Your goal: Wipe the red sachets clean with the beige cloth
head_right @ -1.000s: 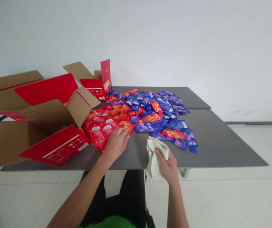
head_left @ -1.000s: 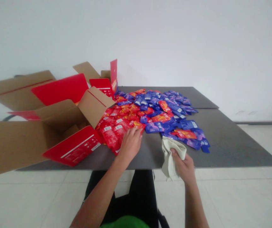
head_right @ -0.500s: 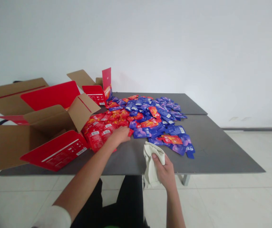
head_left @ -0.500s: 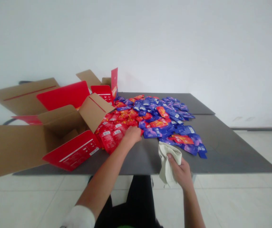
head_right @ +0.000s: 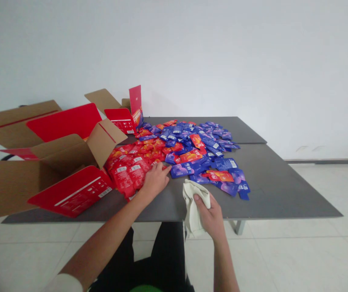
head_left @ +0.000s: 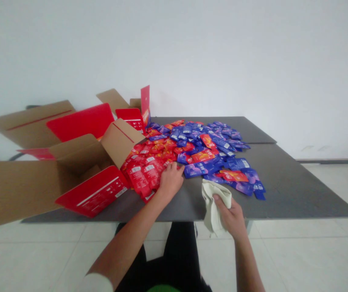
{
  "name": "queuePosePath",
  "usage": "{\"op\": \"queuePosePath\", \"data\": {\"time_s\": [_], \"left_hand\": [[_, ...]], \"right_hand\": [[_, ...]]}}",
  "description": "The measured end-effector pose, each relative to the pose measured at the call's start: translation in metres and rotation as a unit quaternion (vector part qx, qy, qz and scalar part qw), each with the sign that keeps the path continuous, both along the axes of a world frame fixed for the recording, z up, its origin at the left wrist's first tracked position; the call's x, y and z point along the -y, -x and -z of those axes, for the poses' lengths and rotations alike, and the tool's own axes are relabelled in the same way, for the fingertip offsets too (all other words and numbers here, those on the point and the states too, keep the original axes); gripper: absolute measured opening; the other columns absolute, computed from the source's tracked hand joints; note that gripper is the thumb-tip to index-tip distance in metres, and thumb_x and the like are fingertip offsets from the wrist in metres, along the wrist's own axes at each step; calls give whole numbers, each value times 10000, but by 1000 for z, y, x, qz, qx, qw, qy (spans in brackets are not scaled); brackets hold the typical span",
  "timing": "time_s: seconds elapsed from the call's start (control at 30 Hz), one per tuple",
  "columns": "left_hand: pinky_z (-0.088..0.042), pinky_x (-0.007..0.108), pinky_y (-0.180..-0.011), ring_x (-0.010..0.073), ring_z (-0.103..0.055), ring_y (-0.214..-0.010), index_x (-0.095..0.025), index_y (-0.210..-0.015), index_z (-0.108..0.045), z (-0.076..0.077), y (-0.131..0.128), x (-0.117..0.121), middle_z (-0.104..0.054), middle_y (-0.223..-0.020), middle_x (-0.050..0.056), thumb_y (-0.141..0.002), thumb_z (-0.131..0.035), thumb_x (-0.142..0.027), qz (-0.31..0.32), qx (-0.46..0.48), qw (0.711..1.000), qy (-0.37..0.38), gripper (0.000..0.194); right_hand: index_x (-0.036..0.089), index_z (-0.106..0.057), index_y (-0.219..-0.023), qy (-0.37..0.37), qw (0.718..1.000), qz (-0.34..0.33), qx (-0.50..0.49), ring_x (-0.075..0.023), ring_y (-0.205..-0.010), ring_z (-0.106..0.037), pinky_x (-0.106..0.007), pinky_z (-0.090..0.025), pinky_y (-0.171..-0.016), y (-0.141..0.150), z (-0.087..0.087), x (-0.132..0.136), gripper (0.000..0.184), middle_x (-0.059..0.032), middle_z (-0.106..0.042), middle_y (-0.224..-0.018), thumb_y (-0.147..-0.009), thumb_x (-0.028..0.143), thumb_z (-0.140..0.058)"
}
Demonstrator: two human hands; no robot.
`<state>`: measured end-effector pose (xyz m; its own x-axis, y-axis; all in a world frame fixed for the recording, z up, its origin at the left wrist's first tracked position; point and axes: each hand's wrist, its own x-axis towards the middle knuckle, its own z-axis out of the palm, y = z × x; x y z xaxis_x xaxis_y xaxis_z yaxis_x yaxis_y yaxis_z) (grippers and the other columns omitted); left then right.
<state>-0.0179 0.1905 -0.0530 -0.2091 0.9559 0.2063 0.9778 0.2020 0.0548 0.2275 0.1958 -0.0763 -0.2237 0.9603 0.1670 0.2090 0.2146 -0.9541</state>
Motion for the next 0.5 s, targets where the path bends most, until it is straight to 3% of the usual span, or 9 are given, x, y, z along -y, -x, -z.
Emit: {"op": "queuePosePath", "data": {"time_s": [0.1, 0.27, 0.5], "left_hand": [[-514, 435, -967, 314, -523, -1213, -282, -1411, -603, 4, -1, 4, -573, -1279, 140, -953, -563, -232, 9, -12, 1000, -17, 462], [-509, 435, -959, 315, -524, -1171, -225, -1309, -647, 6, 0, 6, -576, -1214, 146, -960, -556, -213, 14, -27, 999, -28, 361], [-537, 407, -921, 297, -565, -1143, -194, -1155, -653, 9, -1, 13, -580, -1170, 149, -1024, -444, -197, 26, -37, 999, -30, 247]], "right_hand": [[214, -795, -1104, 8, 1000, -3, 3, -318, -869, -705, -399, -581, -728, -1, 1, 0, 459, -65, -764, -822, -854, 588, -704], [213, -795, -1092, 5, 1000, -6, -5, -316, -867, -703, -395, -573, -738, -1, 1, 1, 445, -61, -759, -818, -855, 579, -707], [215, -787, -1127, -11, 1000, -14, -7, -284, -928, -697, -375, -558, -826, 0, 0, 0, 421, -64, -774, -1013, -880, 545, -698]]}}
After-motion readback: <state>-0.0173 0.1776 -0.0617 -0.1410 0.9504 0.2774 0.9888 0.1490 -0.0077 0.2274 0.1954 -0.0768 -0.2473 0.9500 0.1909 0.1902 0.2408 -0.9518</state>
